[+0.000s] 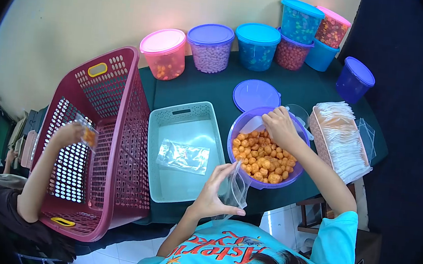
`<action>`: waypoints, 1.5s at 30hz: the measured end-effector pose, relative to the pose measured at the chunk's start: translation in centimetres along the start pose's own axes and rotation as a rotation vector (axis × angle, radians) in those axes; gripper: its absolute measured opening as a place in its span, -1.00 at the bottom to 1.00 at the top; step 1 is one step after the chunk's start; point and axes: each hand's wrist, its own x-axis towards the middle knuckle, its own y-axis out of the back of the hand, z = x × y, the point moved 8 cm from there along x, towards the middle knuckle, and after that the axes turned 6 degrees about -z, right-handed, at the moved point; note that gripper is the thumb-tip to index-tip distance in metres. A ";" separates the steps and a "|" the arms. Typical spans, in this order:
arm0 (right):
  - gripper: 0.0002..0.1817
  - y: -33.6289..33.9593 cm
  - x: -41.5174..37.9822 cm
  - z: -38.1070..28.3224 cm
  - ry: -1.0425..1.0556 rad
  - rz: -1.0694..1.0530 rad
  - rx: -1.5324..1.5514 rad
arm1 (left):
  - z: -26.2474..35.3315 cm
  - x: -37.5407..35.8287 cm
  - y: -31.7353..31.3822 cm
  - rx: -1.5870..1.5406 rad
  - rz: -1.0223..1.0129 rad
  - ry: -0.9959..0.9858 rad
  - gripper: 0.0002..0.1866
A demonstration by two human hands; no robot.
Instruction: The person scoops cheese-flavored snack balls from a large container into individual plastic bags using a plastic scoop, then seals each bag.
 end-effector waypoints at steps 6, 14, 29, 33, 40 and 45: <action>-0.93 1.2 0.6 -0.1 0.070 -0.090 0.353 | 0.1 0.4 -0.1 -0.006 0.019 -0.018 0.11; -0.91 -0.6 0.9 0.2 0.010 -0.373 0.505 | 0.1 -0.6 1.9 0.021 0.092 0.029 0.02; -0.88 0.2 -0.9 0.3 -0.048 -0.635 0.484 | -0.2 0.2 1.6 0.013 0.101 0.028 -0.16; -0.86 1.1 -1.9 0.5 -0.081 -0.722 0.499 | -0.6 0.6 1.1 0.051 0.100 0.011 -0.11; -0.81 -2.0 -3.1 -0.3 -0.091 -0.725 0.653 | 0.6 0.6 2.7 0.232 0.154 0.006 -0.11; -0.79 -1.1 -2.7 0.9 -0.171 -0.634 0.706 | 0.3 1.0 3.2 0.226 0.167 0.115 -0.12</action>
